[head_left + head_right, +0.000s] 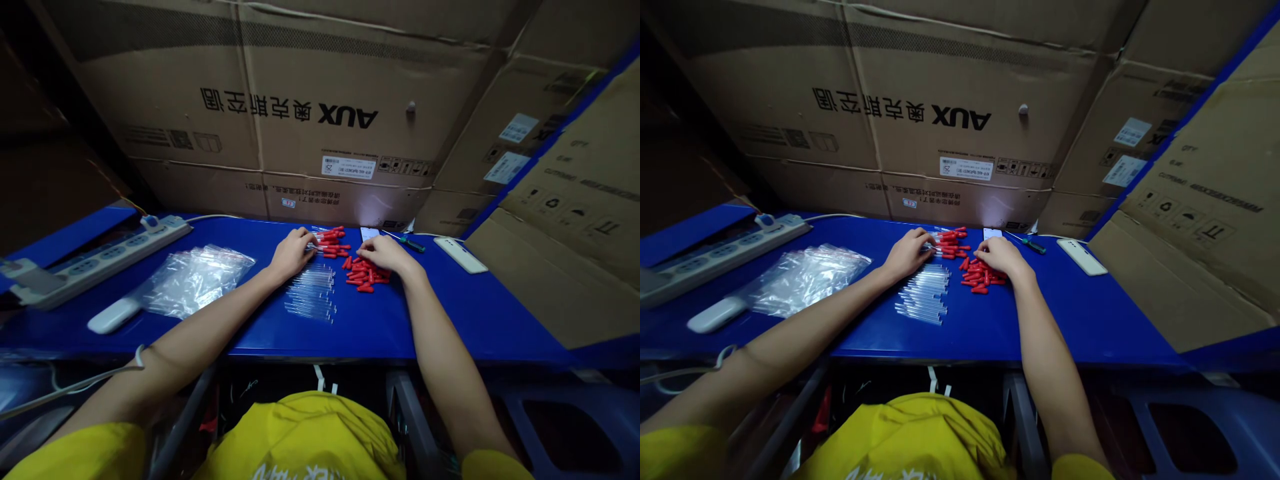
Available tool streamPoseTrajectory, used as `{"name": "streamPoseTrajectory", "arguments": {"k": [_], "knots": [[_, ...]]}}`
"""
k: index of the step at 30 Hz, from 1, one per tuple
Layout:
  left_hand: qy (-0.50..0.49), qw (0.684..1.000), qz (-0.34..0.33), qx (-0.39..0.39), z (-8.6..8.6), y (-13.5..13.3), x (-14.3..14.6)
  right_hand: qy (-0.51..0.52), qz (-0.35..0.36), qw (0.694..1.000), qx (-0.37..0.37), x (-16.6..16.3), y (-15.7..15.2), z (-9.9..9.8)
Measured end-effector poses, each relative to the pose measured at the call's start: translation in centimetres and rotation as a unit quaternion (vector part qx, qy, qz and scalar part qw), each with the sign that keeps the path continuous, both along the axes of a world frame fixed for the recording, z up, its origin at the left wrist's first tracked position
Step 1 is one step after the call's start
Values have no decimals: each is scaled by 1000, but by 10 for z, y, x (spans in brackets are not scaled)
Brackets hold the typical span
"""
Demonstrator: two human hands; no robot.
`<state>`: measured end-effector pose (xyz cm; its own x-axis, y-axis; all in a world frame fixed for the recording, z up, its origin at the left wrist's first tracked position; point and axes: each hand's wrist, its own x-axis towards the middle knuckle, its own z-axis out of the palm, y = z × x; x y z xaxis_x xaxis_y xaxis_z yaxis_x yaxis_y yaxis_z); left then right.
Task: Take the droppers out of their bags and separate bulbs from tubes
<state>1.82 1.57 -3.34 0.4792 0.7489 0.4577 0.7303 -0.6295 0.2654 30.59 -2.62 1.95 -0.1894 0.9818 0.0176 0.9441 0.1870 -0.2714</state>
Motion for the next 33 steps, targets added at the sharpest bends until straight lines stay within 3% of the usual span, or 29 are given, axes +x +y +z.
{"name": "streamPoseTrajectory", "arguments": {"k": [14,19,22,25,29,33], "knots": [[69,997,-12,20,8,1,0,-25,-32,998,58,-17,-1,-4],[79,993,-80,37,16,5,-8,26,-43,991,125,-27,-4,-2],[4,994,-109,19,20,3,-11,64,-30,985,158,-35,-5,-1],[-151,981,-113,-40,23,-4,-6,124,17,974,191,-46,-7,-1],[-353,912,-128,-164,24,-14,10,184,94,960,189,-63,-14,-2],[-408,857,-134,-283,21,-23,19,141,133,967,164,-75,-20,-5]]}}
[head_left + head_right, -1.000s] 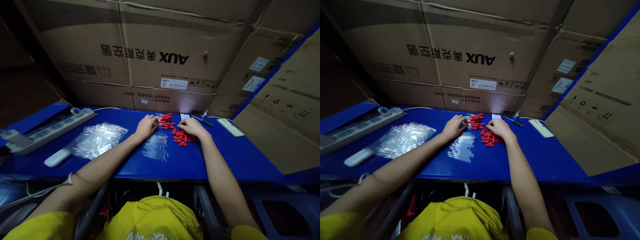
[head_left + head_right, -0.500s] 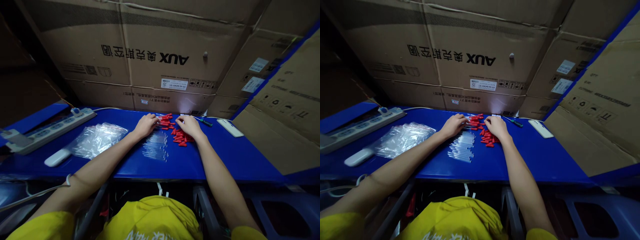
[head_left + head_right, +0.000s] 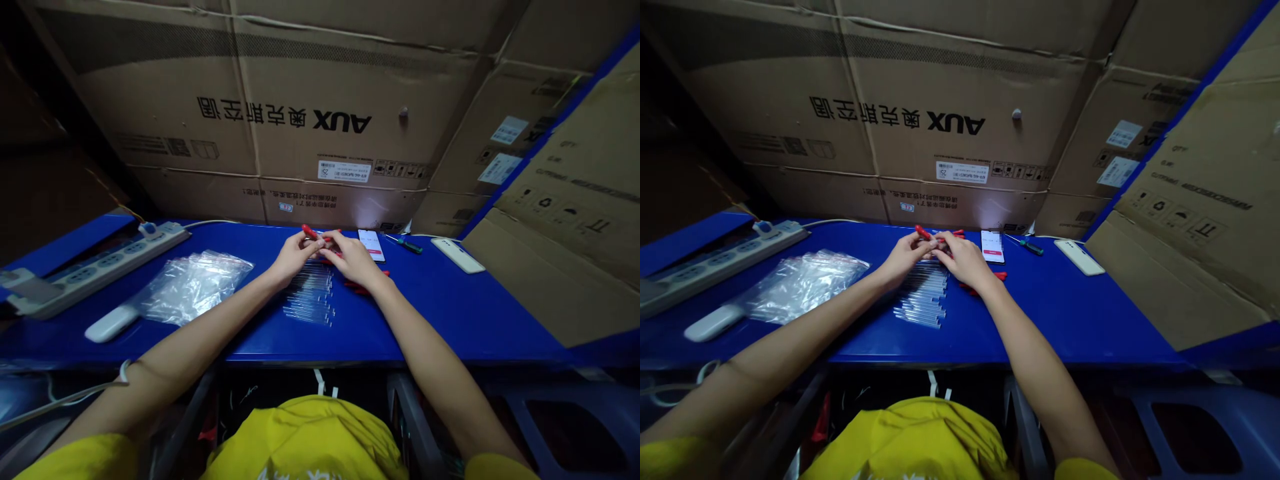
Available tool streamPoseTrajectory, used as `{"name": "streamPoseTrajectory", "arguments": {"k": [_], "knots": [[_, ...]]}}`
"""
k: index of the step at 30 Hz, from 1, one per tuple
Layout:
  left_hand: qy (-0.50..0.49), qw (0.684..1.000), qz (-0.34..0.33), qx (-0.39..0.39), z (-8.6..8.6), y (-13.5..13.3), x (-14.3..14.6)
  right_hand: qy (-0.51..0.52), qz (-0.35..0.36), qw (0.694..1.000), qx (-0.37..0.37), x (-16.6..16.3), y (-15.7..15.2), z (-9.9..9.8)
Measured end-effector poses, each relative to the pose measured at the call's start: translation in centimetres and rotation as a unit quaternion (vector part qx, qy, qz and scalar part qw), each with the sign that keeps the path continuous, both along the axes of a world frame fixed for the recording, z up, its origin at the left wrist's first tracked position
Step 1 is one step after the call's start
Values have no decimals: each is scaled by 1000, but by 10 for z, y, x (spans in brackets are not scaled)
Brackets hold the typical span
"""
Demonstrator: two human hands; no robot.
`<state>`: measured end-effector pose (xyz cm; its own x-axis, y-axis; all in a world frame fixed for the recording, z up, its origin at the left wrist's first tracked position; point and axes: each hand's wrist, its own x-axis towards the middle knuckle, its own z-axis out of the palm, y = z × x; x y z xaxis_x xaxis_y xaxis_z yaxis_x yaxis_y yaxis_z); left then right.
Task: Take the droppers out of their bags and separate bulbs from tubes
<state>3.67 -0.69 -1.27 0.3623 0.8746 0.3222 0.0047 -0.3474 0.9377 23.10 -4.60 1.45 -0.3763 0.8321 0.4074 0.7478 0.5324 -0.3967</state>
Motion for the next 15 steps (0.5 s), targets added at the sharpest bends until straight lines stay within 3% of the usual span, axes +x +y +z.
{"name": "streamPoseTrajectory", "arguments": {"k": [3,6,10,12,15], "knots": [[51,998,31,20,-1,0,-4,-85,-37,996,-1,-1,-1,-1],[121,979,97,136,3,4,-13,-145,-53,988,2,1,-2,0],[322,901,52,288,11,5,-25,-192,-50,980,16,0,-5,3],[401,859,42,316,13,3,-26,-214,-47,975,47,-5,-7,3],[458,829,67,314,12,-1,-23,-247,-46,960,128,-15,-11,0]]}}
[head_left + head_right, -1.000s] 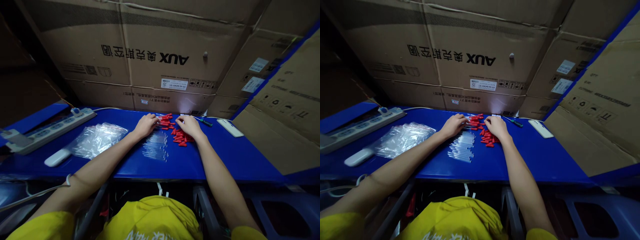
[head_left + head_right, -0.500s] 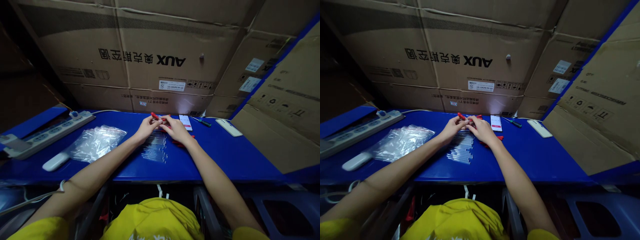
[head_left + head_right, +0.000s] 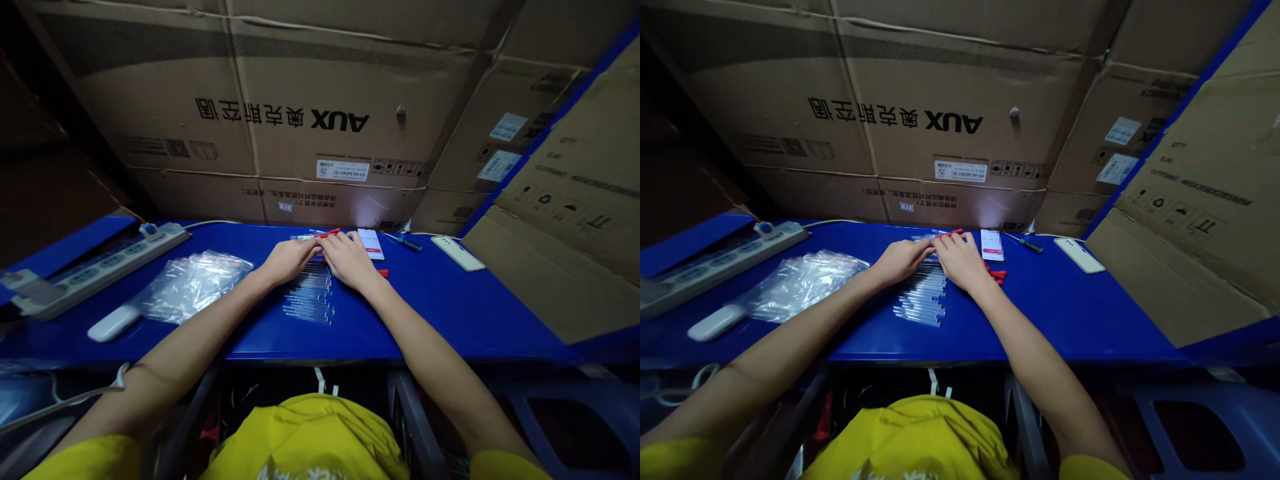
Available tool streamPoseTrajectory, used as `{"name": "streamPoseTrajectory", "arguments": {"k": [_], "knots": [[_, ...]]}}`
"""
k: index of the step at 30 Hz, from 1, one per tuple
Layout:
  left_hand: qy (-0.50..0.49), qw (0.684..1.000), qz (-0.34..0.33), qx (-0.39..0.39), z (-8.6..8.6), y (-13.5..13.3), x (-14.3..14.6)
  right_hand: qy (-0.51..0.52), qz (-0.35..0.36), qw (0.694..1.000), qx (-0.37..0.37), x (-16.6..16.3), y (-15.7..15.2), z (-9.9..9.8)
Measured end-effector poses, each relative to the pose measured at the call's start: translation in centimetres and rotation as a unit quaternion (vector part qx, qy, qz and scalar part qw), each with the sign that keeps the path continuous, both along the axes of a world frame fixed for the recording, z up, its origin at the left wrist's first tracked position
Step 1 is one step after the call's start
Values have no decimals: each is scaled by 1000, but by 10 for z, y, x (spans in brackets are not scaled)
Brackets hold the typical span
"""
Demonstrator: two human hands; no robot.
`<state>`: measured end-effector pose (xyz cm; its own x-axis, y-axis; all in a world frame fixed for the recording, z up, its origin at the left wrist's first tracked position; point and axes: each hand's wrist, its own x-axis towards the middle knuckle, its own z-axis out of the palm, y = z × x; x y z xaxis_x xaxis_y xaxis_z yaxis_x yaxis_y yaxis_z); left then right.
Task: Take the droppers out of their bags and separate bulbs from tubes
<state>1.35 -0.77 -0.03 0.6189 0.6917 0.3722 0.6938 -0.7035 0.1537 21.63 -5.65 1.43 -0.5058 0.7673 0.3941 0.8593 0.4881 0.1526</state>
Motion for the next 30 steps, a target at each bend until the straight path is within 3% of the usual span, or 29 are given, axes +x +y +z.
{"name": "streamPoseTrajectory", "arguments": {"k": [4,8,14,19,30], "knots": [[55,998,0,-6,4,1,-2,-39,13,999,30,-9,-2,-5],[79,992,-85,-58,16,8,-15,-43,24,999,-21,-8,1,-7],[-2,978,-156,-139,24,12,-19,-41,6,996,-77,1,7,-5],[-21,964,-195,-182,28,12,-17,-46,16,996,-75,5,10,-2],[-79,940,-205,-263,43,5,-16,-32,25,997,-69,5,11,1]]}}
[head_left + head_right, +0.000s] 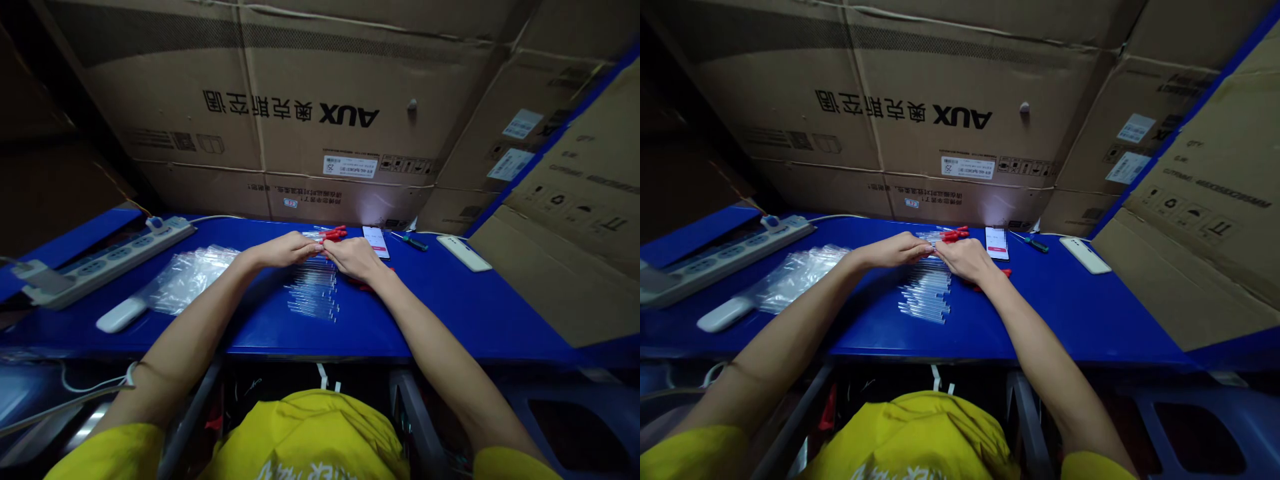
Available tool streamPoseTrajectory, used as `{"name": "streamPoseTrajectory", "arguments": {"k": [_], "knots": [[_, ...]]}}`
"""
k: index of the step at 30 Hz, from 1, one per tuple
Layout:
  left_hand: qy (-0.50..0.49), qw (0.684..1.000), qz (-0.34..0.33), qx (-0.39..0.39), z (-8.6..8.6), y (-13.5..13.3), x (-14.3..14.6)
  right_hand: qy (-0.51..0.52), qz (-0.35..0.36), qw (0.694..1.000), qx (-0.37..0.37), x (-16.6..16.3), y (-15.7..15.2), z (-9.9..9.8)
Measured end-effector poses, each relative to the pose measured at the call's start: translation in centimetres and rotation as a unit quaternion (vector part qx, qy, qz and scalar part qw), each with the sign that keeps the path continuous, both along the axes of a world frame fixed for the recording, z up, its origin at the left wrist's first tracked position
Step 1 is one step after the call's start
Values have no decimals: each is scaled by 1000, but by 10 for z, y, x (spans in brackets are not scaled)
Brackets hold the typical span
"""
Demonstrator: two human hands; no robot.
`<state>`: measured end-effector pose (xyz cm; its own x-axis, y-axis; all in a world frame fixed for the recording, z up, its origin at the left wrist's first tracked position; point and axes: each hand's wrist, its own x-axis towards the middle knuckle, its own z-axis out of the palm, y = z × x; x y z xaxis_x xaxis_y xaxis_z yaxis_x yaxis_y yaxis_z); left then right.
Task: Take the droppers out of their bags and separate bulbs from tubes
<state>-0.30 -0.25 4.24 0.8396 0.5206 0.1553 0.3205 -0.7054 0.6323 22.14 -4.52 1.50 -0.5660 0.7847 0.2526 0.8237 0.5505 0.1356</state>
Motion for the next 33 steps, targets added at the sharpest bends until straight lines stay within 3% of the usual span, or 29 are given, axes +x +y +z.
{"name": "streamPoseTrajectory", "arguments": {"k": [3,6,8,10,13,17,20,24,28,33], "knots": [[5,1000,20,-11,0,7,-15,1,-23,1000,-4,14,3,2],[-62,987,146,-21,0,27,-51,55,-146,988,-1,50,7,10],[-181,944,275,22,-1,41,-71,129,-237,962,34,76,8,15],[-253,901,342,86,-2,48,-76,194,-257,945,62,88,10,17],[-218,907,320,166,-6,43,-57,263,-177,947,50,77,11,13],[-82,935,250,238,-20,24,-22,238,-39,967,81,41,8,7],[-23,946,203,250,-35,19,-10,226,18,970,85,26,6,2],[-17,950,206,236,-49,19,-5,268,105,958,16,15,5,-8],[-40,946,225,229,-51,17,-2,259,118,958,-33,5,5,-18],[-92,940,238,228,-50,18,-4,181,66,980,-51,-1,4,-21]]}}
